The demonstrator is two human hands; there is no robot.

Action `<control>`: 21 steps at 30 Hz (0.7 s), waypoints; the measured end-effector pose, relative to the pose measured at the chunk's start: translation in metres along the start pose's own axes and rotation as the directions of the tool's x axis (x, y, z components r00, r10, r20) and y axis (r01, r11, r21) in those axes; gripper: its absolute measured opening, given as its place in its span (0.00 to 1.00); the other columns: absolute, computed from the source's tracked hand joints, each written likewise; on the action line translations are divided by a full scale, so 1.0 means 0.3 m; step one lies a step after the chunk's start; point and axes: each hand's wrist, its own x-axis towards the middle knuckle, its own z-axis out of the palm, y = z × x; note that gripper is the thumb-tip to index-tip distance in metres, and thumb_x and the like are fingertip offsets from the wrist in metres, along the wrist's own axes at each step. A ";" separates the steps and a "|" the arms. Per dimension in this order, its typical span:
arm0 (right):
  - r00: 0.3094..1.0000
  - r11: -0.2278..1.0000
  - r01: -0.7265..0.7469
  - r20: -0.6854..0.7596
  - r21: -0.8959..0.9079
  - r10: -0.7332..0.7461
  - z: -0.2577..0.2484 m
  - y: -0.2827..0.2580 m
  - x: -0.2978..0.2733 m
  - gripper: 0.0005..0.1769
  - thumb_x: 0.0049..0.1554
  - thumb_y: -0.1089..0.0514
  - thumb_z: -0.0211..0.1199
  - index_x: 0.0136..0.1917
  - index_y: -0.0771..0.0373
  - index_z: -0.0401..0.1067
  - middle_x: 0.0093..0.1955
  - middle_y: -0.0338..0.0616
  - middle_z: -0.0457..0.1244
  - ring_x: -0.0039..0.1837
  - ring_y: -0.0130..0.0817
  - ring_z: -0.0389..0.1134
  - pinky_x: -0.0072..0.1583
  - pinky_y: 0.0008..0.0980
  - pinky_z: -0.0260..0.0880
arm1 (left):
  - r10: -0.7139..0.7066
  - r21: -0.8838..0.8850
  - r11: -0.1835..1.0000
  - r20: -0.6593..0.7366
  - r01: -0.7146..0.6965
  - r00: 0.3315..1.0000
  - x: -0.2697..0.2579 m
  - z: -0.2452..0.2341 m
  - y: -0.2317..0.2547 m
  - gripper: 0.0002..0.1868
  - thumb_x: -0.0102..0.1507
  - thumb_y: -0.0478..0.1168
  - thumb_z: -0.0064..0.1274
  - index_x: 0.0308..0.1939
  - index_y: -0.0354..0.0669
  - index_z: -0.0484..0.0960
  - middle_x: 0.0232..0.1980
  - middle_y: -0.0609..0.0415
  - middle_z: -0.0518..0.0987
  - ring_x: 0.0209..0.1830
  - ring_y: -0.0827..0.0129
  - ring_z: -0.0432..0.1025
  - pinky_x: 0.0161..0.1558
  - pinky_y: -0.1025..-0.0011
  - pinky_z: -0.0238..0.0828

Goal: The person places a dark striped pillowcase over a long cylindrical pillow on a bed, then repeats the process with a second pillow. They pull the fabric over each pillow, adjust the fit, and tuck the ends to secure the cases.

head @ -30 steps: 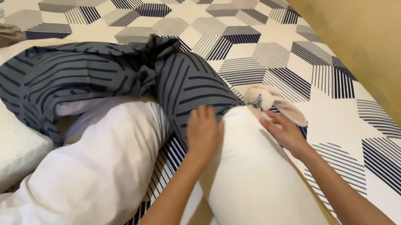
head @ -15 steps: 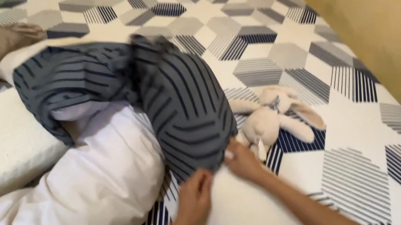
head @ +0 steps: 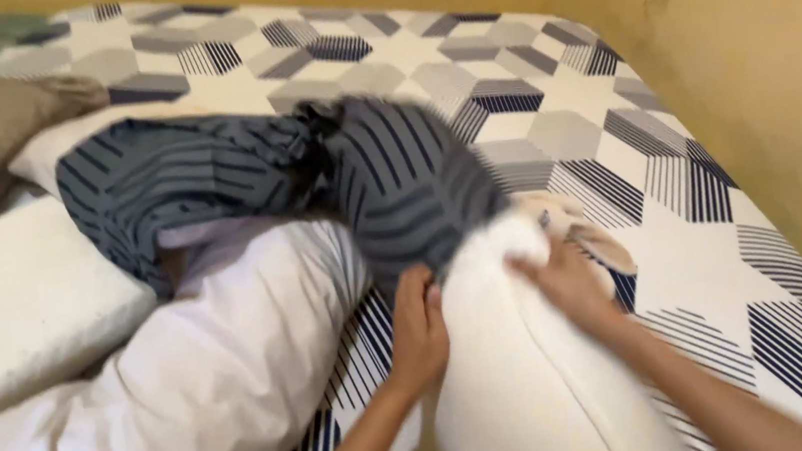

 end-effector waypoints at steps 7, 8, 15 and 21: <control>0.925 0.752 0.359 0.104 -0.552 -0.365 -0.081 -0.205 -0.145 0.24 0.54 0.48 0.69 0.59 0.62 0.70 0.32 0.55 0.69 0.36 0.51 0.72 0.62 0.47 0.63 | 0.027 0.060 0.998 0.027 -0.029 0.999 0.057 -0.036 0.063 0.18 0.63 0.37 0.54 0.53 0.29 0.71 0.49 0.35 0.73 0.51 0.44 0.70 0.55 0.58 0.66; 0.918 0.752 0.382 0.128 -0.537 -0.375 -0.028 -0.173 -0.179 0.26 0.54 0.49 0.68 0.61 0.62 0.69 0.37 0.57 0.69 0.40 0.53 0.72 0.56 0.47 0.66 | 0.103 0.153 0.983 -0.034 -0.097 0.994 0.069 -0.008 0.072 0.19 0.60 0.35 0.53 0.53 0.29 0.72 0.49 0.34 0.73 0.50 0.43 0.69 0.55 0.57 0.65; 0.747 0.617 0.665 0.380 -0.421 -0.546 0.022 -0.111 -0.192 0.53 0.46 0.37 0.70 0.74 0.70 0.58 0.74 0.67 0.52 0.72 0.62 0.52 0.69 0.58 0.47 | 0.245 0.395 0.898 -0.087 -0.193 0.966 0.174 0.051 -0.047 0.11 0.62 0.29 0.50 0.49 0.34 0.77 0.46 0.39 0.76 0.48 0.44 0.71 0.52 0.58 0.69; 0.697 0.495 0.703 0.356 -0.511 -0.622 0.190 0.007 -0.074 0.54 0.48 0.38 0.66 0.74 0.76 0.54 0.76 0.70 0.47 0.78 0.68 0.47 0.72 0.60 0.44 | -0.269 -0.165 0.942 0.148 0.292 0.952 0.061 0.053 -0.192 0.10 0.71 0.40 0.50 0.46 0.36 0.82 0.35 0.44 0.79 0.32 0.63 0.73 0.39 0.63 0.70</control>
